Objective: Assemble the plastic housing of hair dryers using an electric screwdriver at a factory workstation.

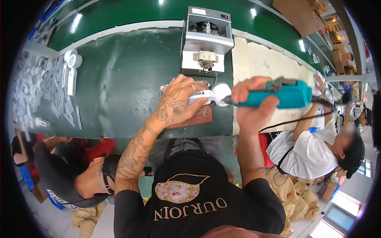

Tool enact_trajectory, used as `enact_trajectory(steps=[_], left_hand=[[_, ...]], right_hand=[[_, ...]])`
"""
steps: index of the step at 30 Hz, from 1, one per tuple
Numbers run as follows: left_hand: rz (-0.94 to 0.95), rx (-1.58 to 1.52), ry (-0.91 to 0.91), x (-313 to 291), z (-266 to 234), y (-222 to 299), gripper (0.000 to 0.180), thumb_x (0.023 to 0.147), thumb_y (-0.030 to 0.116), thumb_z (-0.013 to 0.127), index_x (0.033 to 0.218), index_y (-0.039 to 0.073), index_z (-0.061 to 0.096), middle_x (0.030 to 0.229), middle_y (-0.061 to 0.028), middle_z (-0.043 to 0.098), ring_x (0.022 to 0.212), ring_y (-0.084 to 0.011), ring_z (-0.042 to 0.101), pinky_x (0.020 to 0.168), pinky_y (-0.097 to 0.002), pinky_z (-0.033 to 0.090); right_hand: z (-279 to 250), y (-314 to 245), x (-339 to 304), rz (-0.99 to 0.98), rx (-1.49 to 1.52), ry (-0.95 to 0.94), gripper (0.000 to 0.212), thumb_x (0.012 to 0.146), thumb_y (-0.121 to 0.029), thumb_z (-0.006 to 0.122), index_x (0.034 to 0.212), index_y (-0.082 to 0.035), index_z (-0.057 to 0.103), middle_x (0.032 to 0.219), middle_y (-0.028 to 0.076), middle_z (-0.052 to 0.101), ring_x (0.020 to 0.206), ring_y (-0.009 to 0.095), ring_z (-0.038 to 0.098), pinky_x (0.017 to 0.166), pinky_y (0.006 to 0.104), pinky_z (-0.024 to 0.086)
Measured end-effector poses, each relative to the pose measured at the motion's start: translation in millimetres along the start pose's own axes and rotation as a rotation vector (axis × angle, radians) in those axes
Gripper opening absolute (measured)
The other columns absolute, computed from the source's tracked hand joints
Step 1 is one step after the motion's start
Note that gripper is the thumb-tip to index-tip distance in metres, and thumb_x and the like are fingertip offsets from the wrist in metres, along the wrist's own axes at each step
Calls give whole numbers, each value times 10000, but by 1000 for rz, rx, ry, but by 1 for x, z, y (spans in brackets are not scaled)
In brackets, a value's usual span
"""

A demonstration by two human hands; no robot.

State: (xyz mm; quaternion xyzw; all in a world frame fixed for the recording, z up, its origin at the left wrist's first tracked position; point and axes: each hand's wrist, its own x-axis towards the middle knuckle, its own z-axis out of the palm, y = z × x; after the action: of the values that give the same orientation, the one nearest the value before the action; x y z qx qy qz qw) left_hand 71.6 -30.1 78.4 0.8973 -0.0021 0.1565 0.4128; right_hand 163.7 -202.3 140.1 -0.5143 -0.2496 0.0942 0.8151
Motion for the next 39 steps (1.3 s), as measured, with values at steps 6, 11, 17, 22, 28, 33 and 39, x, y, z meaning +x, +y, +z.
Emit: enact_trajectory(steps=[6, 11, 17, 22, 28, 33, 39], left_hand=[[61, 114, 27, -2, 4, -6, 343, 915, 331, 674, 1147, 84, 724, 969, -64, 603, 980, -263, 541, 902, -419, 439], [113, 203, 5, -8, 4, -8, 434, 902, 394, 690, 1217, 96, 686, 1035, -67, 622, 1001, -265, 567, 904, -412, 452], [121, 202, 79, -6, 11, -13, 422, 909, 384, 679, 1211, 91, 686, 1039, -76, 619, 1007, -273, 568, 935, -429, 454], [64, 187, 78, -8, 7, -11, 409, 903, 371, 686, 1202, 91, 688, 1037, -85, 609, 1013, -292, 563, 935, -427, 454], [60, 156, 50, -6, 7, -9, 413, 905, 370, 686, 1213, 96, 684, 1032, -79, 598, 1018, -278, 554, 935, -420, 454], [43, 164, 46, -8, 5, -7, 403, 898, 363, 698, 1196, 92, 686, 1031, -71, 604, 1011, -270, 562, 935, -419, 454], [63, 166, 60, -7, 7, -8, 398, 896, 363, 700, 1183, 88, 690, 1038, -73, 610, 1008, -266, 566, 929, -412, 453]], right_hand=[[25, 38, 57, -120, 15, -54, 585, 903, -561, 688, 1037, -2, 576, 726, 55, 565, 634, 173, 566, 584, 320, 471], [34, 61, 74, -144, -62, -102, 433, 977, -406, 680, 1049, 13, 597, 742, 43, 600, 660, 138, 588, 606, 279, 480], [32, 69, 73, -140, -127, -180, 506, 969, -486, 655, 990, 5, 531, 695, 74, 561, 624, 185, 562, 594, 328, 483], [35, 62, 58, -10, -174, -142, 519, 969, -495, 650, 997, 14, 549, 681, 71, 548, 602, 180, 553, 573, 321, 473], [18, 37, 37, -32, -14, -162, 512, 920, -418, 745, 1084, 45, 599, 739, 61, 615, 637, 141, 586, 588, 288, 483], [19, 41, 34, -4, -188, -137, 668, 907, -596, 678, 1046, 48, 568, 691, 84, 567, 610, 186, 560, 583, 320, 481], [16, 52, 33, 19, -142, -118, 626, 906, -572, 695, 1002, 31, 557, 689, 82, 561, 605, 189, 554, 580, 329, 481]])
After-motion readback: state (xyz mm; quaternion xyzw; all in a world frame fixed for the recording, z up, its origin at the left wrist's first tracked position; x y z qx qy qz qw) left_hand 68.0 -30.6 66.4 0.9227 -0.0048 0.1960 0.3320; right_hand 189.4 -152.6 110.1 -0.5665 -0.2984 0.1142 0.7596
